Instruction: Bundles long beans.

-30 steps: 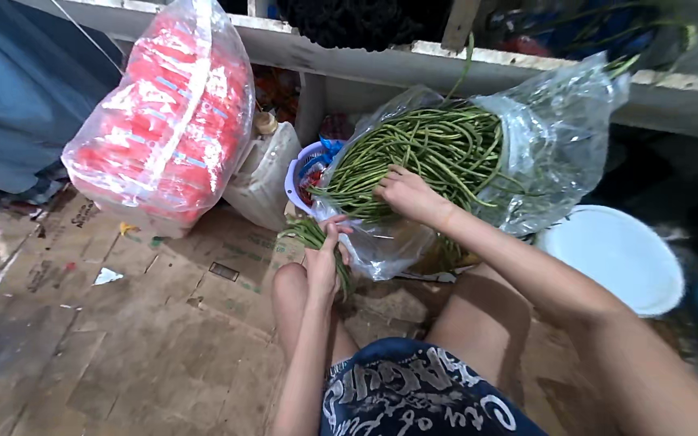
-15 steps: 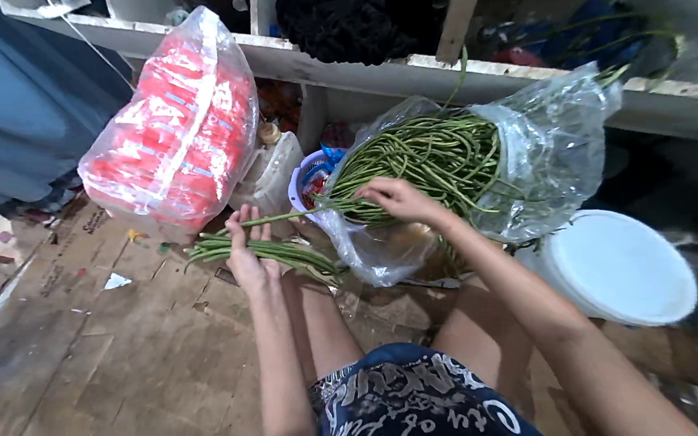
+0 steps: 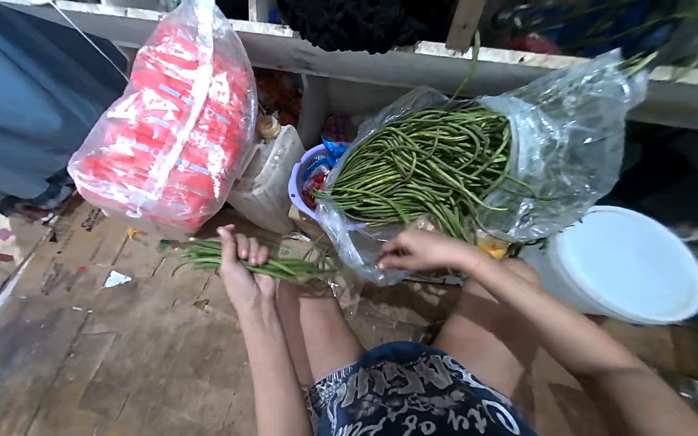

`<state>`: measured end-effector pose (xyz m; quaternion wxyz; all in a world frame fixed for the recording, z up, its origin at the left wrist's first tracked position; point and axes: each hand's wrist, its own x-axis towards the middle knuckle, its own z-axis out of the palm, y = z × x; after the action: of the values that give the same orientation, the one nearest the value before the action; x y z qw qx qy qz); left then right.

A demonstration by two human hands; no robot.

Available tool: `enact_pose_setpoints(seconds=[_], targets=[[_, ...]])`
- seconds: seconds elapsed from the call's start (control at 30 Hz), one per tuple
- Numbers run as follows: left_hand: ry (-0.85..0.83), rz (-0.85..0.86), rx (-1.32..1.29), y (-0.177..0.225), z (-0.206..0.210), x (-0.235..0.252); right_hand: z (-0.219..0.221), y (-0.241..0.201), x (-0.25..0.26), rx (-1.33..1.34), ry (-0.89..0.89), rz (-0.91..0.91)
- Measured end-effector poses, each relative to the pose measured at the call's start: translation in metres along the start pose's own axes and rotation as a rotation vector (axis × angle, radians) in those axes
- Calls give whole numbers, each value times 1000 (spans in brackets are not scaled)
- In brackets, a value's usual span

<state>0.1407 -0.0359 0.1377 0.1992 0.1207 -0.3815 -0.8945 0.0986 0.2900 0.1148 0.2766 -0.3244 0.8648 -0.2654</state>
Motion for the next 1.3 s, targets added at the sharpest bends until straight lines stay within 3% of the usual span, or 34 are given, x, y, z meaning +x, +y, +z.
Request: enact_pose_setpoints(seconds=[0.07, 0.17, 0.23, 0.33, 0.4, 0.5, 0.7, 0.83, 0.97, 1.1, 1.3], targets=[[-100, -220, 4, -14, -3, -13, 4, 10, -13, -272, 96, 92], [-206, -604, 103, -54, 9, -30, -28, 27, -24, -556, 405, 147], [-248, -819, 159, -91, 19, -33, -55, 22, -21, -619, 422, 295], [-117, -934, 200, -141, 24, -28, -55, -2, 4, -612, 394, 318], [-6, -898, 239, -151, 22, -25, -30, -12, 26, -541, 277, 280], [127, -758, 307, -147, 11, -21, 3, 15, 68, -420, 60, 265], [280, -587, 300, -124, -11, -4, 21, 48, 152, -400, 211, 110], [248, -554, 333, -116, -3, -6, 40, 58, 191, -587, 416, 104], [230, -547, 307, -110, -1, -2, 40, 67, 200, -673, 384, 130], [245, -539, 253, -105, -6, 6, 17, 58, 183, -548, 262, 89], [274, -539, 199, -106, -4, 15, -87, 7, 141, 28, 346, 116]])
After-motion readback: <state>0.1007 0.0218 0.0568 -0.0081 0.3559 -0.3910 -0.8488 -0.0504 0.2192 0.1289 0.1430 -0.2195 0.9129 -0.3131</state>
